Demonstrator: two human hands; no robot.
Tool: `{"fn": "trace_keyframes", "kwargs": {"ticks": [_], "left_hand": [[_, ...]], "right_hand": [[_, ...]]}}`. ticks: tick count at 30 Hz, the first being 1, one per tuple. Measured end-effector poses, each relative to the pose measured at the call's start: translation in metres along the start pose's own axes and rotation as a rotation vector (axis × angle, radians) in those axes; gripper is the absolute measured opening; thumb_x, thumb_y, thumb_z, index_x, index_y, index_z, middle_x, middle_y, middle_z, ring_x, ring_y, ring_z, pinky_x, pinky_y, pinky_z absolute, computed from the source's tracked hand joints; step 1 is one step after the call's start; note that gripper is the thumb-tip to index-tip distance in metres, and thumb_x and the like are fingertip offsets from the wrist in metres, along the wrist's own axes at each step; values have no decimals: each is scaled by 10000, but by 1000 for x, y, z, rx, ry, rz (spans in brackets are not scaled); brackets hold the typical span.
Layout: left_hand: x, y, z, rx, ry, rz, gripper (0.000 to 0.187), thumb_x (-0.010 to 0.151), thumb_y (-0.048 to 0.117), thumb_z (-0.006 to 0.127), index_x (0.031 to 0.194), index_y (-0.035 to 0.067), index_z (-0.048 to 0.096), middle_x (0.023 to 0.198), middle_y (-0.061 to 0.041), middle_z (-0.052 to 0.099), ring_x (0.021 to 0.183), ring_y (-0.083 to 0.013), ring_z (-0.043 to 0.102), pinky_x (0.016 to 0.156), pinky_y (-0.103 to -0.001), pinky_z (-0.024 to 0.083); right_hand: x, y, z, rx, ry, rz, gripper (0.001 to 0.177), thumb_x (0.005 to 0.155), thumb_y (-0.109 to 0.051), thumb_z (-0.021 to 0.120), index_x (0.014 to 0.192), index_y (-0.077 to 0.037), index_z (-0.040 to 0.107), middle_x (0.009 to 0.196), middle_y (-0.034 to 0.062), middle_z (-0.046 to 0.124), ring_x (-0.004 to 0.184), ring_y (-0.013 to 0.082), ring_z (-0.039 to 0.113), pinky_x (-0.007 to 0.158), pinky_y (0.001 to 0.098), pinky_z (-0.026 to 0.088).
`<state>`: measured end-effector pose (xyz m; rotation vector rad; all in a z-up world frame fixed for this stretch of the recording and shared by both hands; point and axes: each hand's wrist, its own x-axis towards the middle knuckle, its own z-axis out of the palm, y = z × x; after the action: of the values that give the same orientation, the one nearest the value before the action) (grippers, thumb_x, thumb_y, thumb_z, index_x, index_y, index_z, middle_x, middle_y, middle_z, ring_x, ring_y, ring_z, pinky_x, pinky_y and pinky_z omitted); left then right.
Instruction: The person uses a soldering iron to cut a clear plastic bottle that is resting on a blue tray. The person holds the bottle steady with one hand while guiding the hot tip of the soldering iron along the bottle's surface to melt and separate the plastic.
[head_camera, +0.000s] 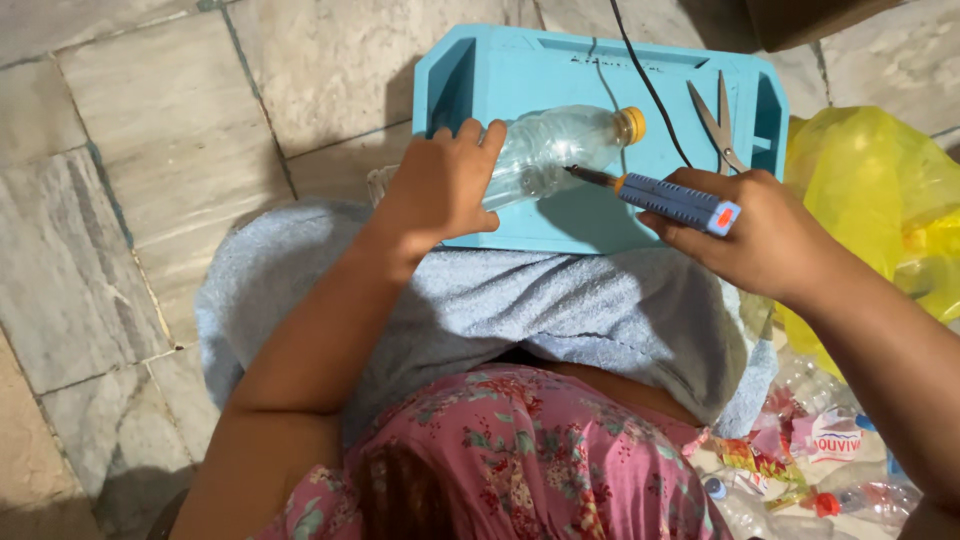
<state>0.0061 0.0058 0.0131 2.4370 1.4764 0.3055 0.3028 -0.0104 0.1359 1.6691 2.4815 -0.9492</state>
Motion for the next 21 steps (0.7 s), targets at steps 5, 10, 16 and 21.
{"fn": "trace_keyframes", "kwargs": {"ticks": [5,10,16,21], "left_hand": [[2,1,-3,-1,-74,-29,904,553,262,899,1331,4,518,1043,-192,651,797,-367,684,636,-479,552],[1,2,-5,5,-78,-32,887,568,277,912,1322,13,525,1050,-180,655,818,-369,683,658,-492,554],[1,5,-5,-3,-90,-41,927,558,278,919,1346,12,509,1071,-185,645,835,-371,679,675,-494,551],[0,5,-6,8,-72,-33,923,559,280,913,1345,15,509,1074,-185,639,846,-380,669,678,-500,538]], "right_hand": [[1,-3,-1,-35,-1,-13,280,799,-173,745,1075,-126,741,831,129,759,725,321,737,661,413,557],[6,0,-4,-31,-29,-2,258,820,-183,733,1072,-128,740,813,120,759,696,315,731,649,413,553],[11,3,-5,-4,-9,-70,212,858,-223,726,1040,-115,744,784,110,750,659,282,721,636,396,548],[15,-2,-6,23,-20,-74,219,881,-264,728,1035,-110,746,744,107,737,604,271,694,609,392,531]]}}
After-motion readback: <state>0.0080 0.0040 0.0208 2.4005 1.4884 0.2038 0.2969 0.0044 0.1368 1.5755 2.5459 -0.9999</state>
